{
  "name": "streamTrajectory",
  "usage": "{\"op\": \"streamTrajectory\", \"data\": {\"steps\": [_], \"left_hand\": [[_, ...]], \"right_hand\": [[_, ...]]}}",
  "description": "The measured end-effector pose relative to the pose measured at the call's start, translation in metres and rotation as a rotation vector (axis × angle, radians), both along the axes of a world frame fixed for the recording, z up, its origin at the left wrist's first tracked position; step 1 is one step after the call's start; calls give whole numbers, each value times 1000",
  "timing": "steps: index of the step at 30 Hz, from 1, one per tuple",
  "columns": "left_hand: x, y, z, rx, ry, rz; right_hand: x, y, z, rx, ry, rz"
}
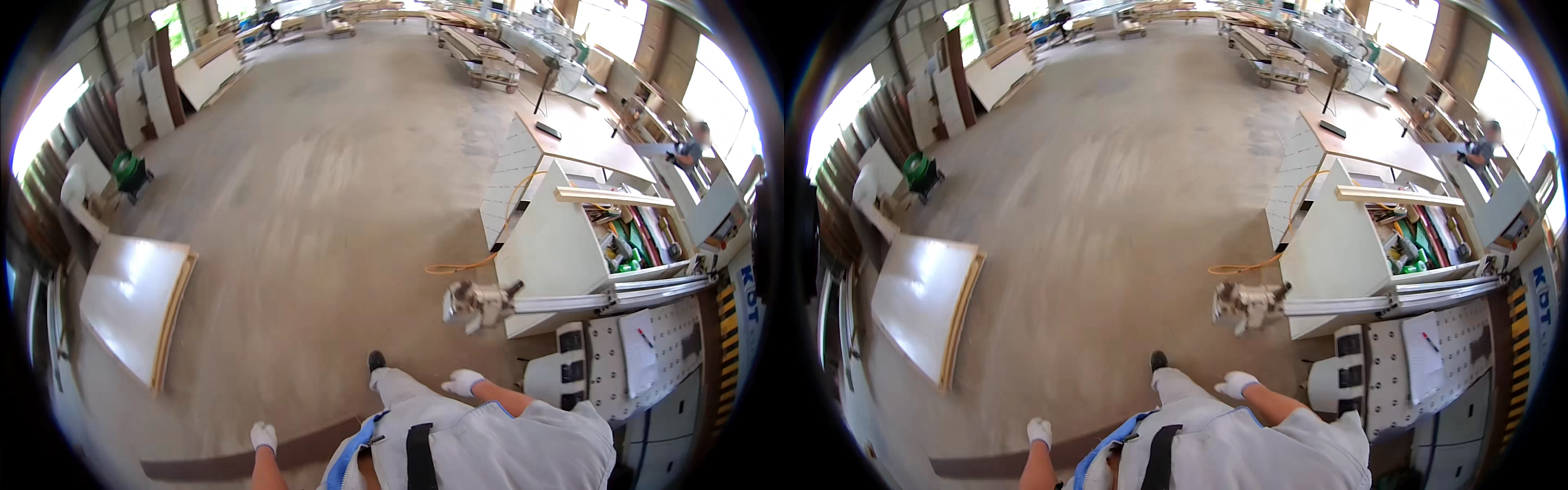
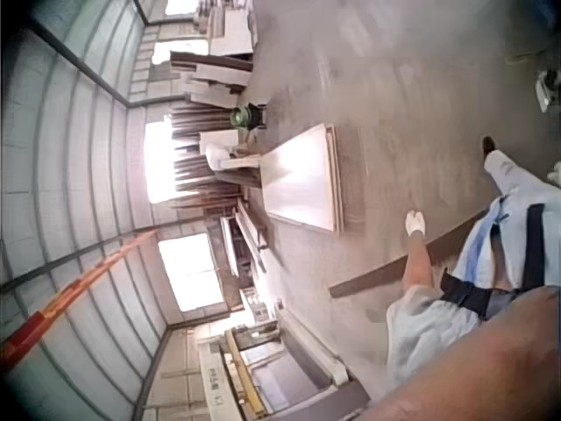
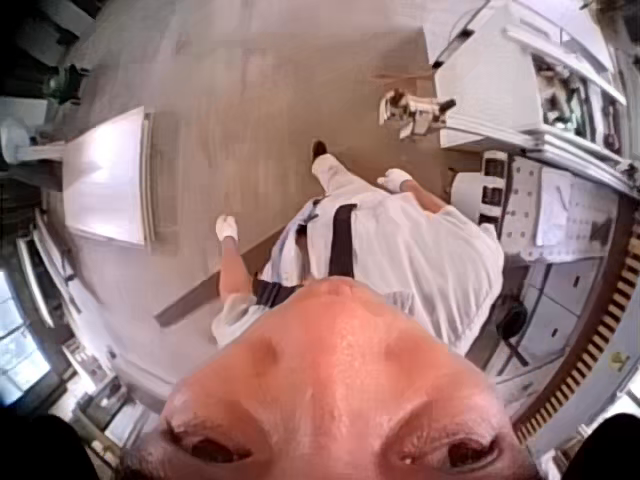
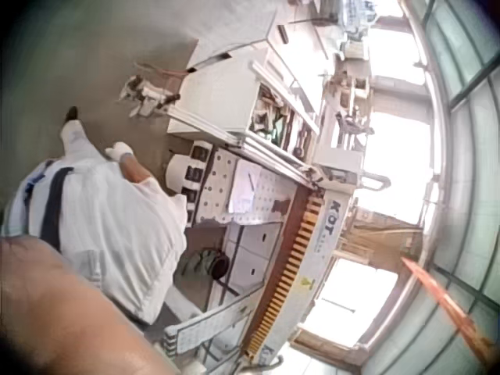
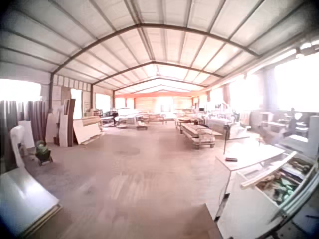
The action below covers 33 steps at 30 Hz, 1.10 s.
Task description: The person operates an industrial woodworking machine to process wooden boards, then checks a production sheet on a clipboard and assists a coworker in moving a large brown board.
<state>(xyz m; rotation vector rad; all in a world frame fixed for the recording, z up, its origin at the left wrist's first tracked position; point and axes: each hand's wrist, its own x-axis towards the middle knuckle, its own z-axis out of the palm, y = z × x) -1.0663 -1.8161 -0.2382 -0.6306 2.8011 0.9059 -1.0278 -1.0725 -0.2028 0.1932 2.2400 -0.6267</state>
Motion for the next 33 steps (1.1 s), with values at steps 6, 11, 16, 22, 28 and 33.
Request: {"op": "streamTrajectory", "data": {"steps": [6, 11, 16, 22, 28, 33], "left_hand": [[-317, 122, 25, 240, 294, -192], [-415, 154, 0, 141, -86, -682], [-520, 235, -32, -136, -550, -776], [-754, 274, -54, -403, -650, -980], [-1068, 391, -38, -855, -391, -1625], [-1258, 531, -10, -222, -81, -1052]], "right_hand": [[-38, -38, -149, -75, -114, -224], [-232, -139, -130, -307, -47, -353], [-419, -131, -80, -415, 79, -550], [-587, -60, -85, -382, 169, -878], [-652, 36, -129, -193, 212, -1353], [-698, 100, -164, -167, 150, -1466]]}}
